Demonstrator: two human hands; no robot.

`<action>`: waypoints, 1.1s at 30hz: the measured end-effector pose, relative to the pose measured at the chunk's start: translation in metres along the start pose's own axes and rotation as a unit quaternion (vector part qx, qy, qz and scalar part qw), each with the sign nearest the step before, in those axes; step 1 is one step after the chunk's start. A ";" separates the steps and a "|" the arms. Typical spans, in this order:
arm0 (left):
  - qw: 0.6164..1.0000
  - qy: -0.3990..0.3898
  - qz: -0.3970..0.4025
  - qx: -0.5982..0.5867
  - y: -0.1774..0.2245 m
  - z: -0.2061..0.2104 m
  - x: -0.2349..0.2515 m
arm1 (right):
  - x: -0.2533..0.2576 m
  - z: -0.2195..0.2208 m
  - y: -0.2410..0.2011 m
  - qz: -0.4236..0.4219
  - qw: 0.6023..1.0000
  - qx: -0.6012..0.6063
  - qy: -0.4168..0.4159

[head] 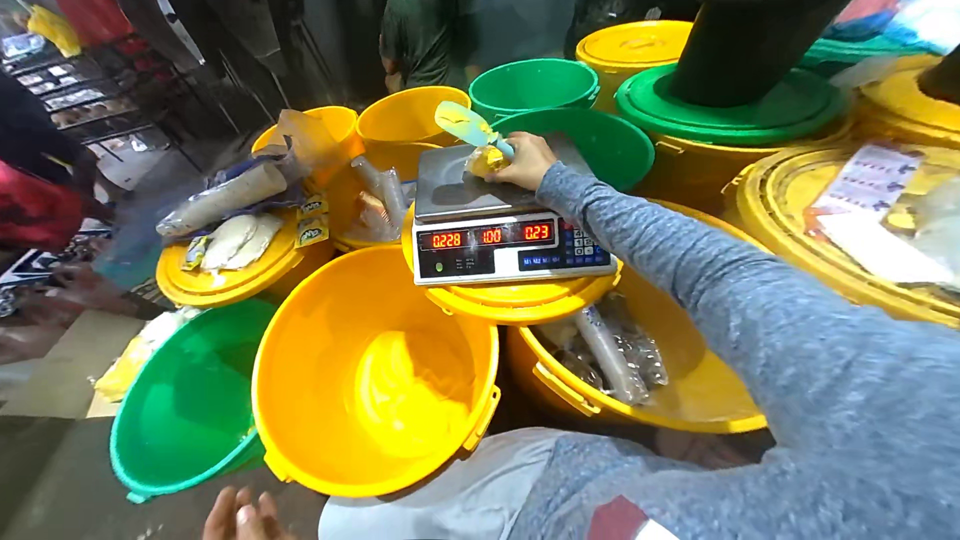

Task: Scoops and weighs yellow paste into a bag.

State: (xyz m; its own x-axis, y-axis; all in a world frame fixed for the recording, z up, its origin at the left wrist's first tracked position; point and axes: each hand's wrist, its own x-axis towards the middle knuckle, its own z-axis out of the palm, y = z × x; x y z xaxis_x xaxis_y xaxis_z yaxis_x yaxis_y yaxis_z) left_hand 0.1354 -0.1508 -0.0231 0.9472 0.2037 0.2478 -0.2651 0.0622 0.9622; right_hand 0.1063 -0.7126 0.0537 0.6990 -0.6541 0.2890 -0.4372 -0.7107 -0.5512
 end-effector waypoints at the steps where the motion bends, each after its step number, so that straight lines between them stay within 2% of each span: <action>1: 1.000 -0.015 -0.006 -0.017 0.001 0.011 -0.004 | 0.001 0.001 0.000 0.012 1.000 0.000 0.001; 3: 0.997 -0.051 -0.011 -0.053 0.005 0.037 -0.015 | -0.004 -0.002 -0.007 0.057 0.998 0.028 0.005; 5: 0.990 -0.100 -0.023 -0.101 0.011 0.065 -0.029 | -0.018 -0.005 -0.021 0.104 0.989 0.109 0.001; 8: 0.963 -0.189 -0.087 -0.174 0.015 0.103 -0.046 | -0.067 0.002 -0.060 0.059 0.951 0.303 -0.025; 11: 0.917 -0.290 -0.155 -0.226 0.014 0.123 -0.057 | -0.151 0.030 -0.127 -0.007 0.869 0.473 -0.142; 13: 0.899 -0.272 -0.183 -0.289 0.011 0.126 -0.062 | -0.189 0.055 -0.169 0.000 0.822 0.499 -0.275; 15: 0.902 -0.165 -0.210 -0.340 0.011 0.114 -0.063 | -0.200 0.075 -0.198 -0.012 0.787 0.469 -0.400; 17: 0.902 -0.078 -0.241 -0.350 0.010 0.086 -0.051 | -0.192 0.086 -0.214 -0.061 0.782 0.431 -0.446; 18: 0.901 -0.048 -0.244 -0.355 0.007 0.070 -0.044 | -0.180 0.092 -0.220 -0.083 0.791 0.400 -0.455; 20: 0.918 0.007 -0.204 -0.340 -0.004 0.038 -0.027 | -0.154 0.114 -0.228 -0.096 0.837 0.293 -0.453; 22: 0.939 0.036 -0.154 -0.304 -0.017 0.002 -0.010 | -0.134 0.147 -0.233 -0.098 0.858 0.122 -0.489; 24: 0.943 0.074 -0.140 -0.291 -0.024 -0.033 0.004 | -0.129 0.188 -0.235 -0.072 0.833 -0.019 -0.548; 27: 0.954 0.091 -0.119 -0.260 -0.030 -0.076 0.014 | -0.142 0.266 -0.216 -0.052 0.784 -0.145 -0.602; 29: 0.966 0.096 -0.116 -0.209 -0.027 -0.090 0.016 | -0.153 0.322 -0.182 -0.115 0.761 -0.205 -0.604; 33: 0.967 0.054 -0.106 -0.227 -0.047 -0.111 0.026 | -0.168 0.371 -0.144 -0.216 0.685 -0.314 -0.622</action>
State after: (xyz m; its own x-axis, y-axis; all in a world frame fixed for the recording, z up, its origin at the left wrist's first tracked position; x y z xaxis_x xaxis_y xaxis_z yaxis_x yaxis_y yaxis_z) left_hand 0.1527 -0.0401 -0.0739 0.9709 0.2391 0.0128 -0.1418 0.5312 0.8353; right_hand 0.2618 -0.4040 -0.2062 0.6109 0.1005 -0.7853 0.0773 -0.9947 -0.0672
